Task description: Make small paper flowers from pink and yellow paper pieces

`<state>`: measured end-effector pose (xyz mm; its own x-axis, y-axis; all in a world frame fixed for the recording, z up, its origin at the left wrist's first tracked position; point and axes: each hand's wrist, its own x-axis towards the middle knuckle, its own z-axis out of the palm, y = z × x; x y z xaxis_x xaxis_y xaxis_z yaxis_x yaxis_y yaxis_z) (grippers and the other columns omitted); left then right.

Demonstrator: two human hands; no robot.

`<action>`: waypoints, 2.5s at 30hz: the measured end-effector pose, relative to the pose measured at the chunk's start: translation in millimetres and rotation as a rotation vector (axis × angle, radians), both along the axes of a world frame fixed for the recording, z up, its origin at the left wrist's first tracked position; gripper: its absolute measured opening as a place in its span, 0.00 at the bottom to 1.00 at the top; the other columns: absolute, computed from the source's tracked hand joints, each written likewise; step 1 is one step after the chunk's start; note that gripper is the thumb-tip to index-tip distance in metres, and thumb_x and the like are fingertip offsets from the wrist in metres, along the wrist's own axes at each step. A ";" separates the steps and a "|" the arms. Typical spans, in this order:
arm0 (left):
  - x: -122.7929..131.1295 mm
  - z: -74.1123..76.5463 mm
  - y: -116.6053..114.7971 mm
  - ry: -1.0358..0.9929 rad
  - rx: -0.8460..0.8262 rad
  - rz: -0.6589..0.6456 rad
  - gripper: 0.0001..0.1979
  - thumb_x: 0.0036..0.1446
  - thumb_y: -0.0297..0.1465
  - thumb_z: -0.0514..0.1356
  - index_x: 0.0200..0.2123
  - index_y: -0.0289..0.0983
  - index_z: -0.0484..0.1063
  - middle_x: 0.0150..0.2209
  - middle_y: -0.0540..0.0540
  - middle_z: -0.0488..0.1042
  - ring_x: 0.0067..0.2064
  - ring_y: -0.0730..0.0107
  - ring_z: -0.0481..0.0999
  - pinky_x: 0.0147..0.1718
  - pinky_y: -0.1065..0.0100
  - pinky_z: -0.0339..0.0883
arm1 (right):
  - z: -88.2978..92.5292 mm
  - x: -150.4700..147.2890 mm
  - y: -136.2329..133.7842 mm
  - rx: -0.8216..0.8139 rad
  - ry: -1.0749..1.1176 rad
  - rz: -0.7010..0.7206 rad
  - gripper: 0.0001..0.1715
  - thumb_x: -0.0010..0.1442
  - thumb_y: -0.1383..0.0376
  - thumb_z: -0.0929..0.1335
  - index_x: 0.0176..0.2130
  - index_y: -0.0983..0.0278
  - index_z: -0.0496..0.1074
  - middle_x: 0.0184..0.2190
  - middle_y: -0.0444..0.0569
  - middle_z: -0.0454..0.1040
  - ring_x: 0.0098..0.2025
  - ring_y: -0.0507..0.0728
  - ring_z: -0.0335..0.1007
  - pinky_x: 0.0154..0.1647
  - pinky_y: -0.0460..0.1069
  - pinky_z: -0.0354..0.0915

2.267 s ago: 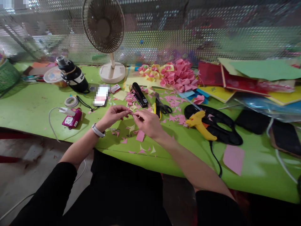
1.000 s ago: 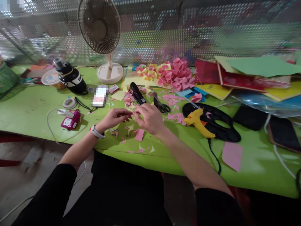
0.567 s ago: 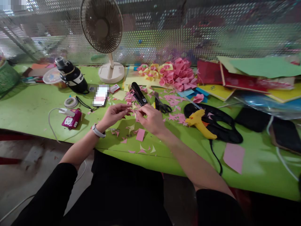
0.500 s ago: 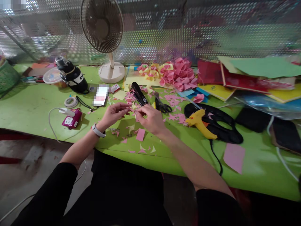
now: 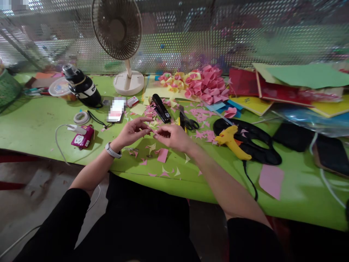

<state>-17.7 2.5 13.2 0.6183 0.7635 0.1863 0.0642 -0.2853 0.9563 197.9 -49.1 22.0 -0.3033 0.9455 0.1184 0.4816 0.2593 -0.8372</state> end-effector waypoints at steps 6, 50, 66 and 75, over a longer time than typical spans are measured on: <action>1.5 -3.3 1.1 -0.061 -0.045 -0.008 0.21 0.60 0.34 0.63 0.55 0.33 0.71 0.40 0.41 0.80 0.42 0.70 0.81 0.41 0.70 0.73 | -8.4 1.6 0.6 0.002 0.045 -0.038 0.16 0.60 0.53 0.71 0.36 0.64 0.80 0.29 0.49 0.79 0.24 0.53 0.70 0.24 0.49 0.66; -19.4 29.6 17.2 -0.562 -0.329 0.304 0.09 0.55 0.34 0.69 0.37 0.37 0.76 0.35 0.49 0.80 0.33 0.80 0.80 0.28 0.81 0.71 | 15.6 97.1 21.3 0.204 -0.271 -0.559 0.14 0.56 0.56 0.69 0.35 0.62 0.78 0.29 0.51 0.79 0.31 0.59 0.74 0.34 0.53 0.67; -35.6 44.8 25.6 -0.712 -0.264 0.578 0.02 0.60 0.31 0.65 0.37 0.40 0.78 0.31 0.50 0.78 0.28 0.82 0.76 0.26 0.82 0.68 | 14.2 74.0 23.6 0.103 -0.455 -0.597 0.16 0.60 0.54 0.67 0.33 0.62 0.76 0.32 0.53 0.79 0.31 0.59 0.73 0.33 0.54 0.66; -23.3 37.9 19.1 -0.659 -0.325 0.417 0.07 0.54 0.32 0.70 0.35 0.38 0.76 0.28 0.53 0.78 0.27 0.83 0.78 0.25 0.83 0.69 | -18.5 36.0 11.5 -0.248 -0.751 -0.445 0.35 0.59 0.53 0.68 0.60 0.69 0.64 0.31 0.58 0.75 0.24 0.61 0.70 0.19 0.54 0.63</action>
<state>-41.0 21.6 51.1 0.1158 0.9831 0.1418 -0.4963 -0.0664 0.8656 233.9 -37.6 3.5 0.1813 0.9657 -0.1858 0.9358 -0.2275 -0.2694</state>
